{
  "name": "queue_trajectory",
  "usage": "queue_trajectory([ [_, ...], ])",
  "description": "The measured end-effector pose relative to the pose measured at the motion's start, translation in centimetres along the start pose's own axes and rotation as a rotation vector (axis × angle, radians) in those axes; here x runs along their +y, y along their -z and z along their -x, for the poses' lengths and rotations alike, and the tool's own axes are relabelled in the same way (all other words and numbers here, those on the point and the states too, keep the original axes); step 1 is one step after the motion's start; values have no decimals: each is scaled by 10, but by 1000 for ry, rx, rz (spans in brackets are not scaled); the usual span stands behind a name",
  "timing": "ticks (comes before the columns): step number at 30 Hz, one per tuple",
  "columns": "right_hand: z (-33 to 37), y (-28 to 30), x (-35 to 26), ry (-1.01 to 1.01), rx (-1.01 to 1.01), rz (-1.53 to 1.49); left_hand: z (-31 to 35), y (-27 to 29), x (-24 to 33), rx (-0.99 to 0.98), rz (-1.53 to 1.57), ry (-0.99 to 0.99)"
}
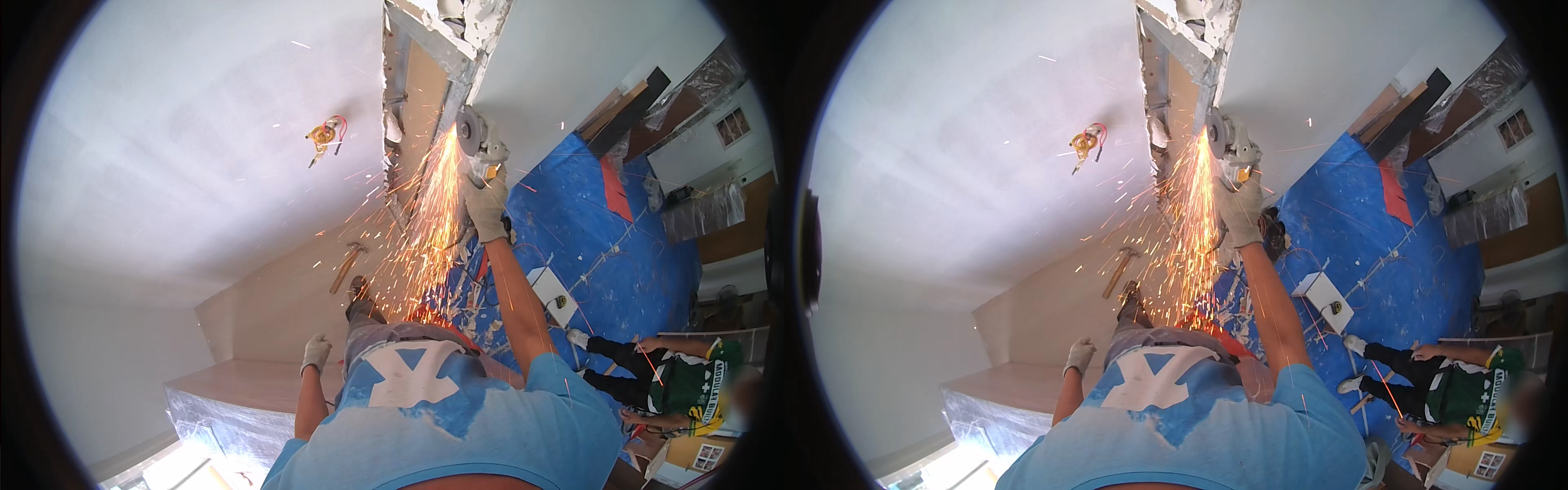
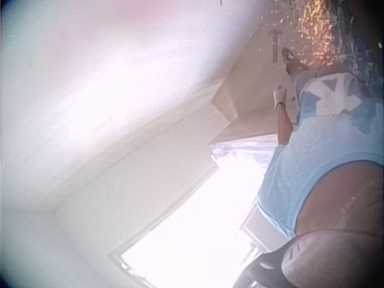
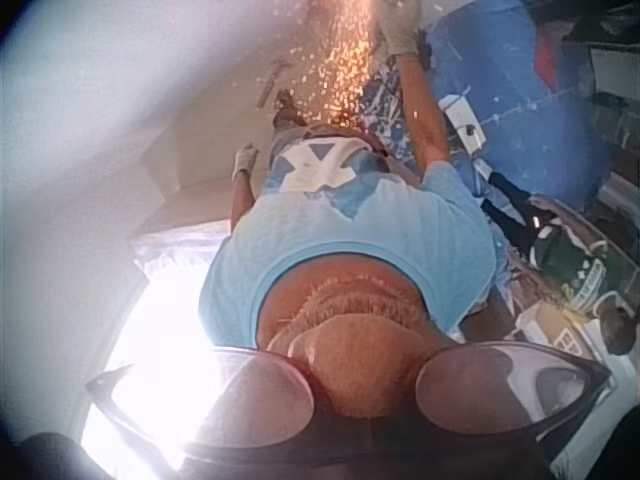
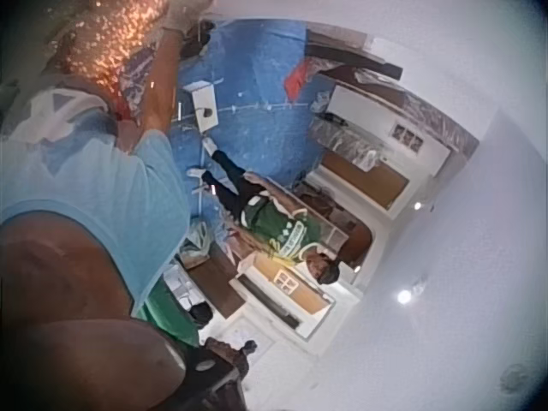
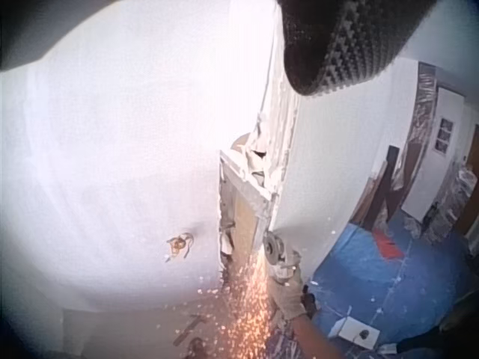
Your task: The person uses an angle grinder to cut through a metal frame embedded in a wall, creating sparks and removing sections of the metal.
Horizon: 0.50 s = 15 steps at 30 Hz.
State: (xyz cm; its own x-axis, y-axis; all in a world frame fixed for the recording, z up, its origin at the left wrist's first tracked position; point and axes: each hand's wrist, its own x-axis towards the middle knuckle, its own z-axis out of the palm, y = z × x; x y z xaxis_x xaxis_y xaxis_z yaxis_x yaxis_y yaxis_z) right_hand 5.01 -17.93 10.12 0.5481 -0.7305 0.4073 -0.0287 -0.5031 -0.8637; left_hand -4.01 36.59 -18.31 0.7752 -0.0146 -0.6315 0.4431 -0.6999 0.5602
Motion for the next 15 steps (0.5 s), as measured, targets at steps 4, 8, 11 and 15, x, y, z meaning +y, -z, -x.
queue_trajectory([
  [4, 2, 0, 4, -37, -28, 72, 2, 4, 9, -63, 26, -22],
  [8, 2, 0, 17, 13, -9, 33, 7, 10, 26, -102, -7, 14],
  [11, 3, -1, 29, 51, -4, 54, 9, 10, 31, -83, -5, 4],
  [15, 5, -1, 37, 15, -7, 189, 2, 3, 19, 3, -95, -8],
])
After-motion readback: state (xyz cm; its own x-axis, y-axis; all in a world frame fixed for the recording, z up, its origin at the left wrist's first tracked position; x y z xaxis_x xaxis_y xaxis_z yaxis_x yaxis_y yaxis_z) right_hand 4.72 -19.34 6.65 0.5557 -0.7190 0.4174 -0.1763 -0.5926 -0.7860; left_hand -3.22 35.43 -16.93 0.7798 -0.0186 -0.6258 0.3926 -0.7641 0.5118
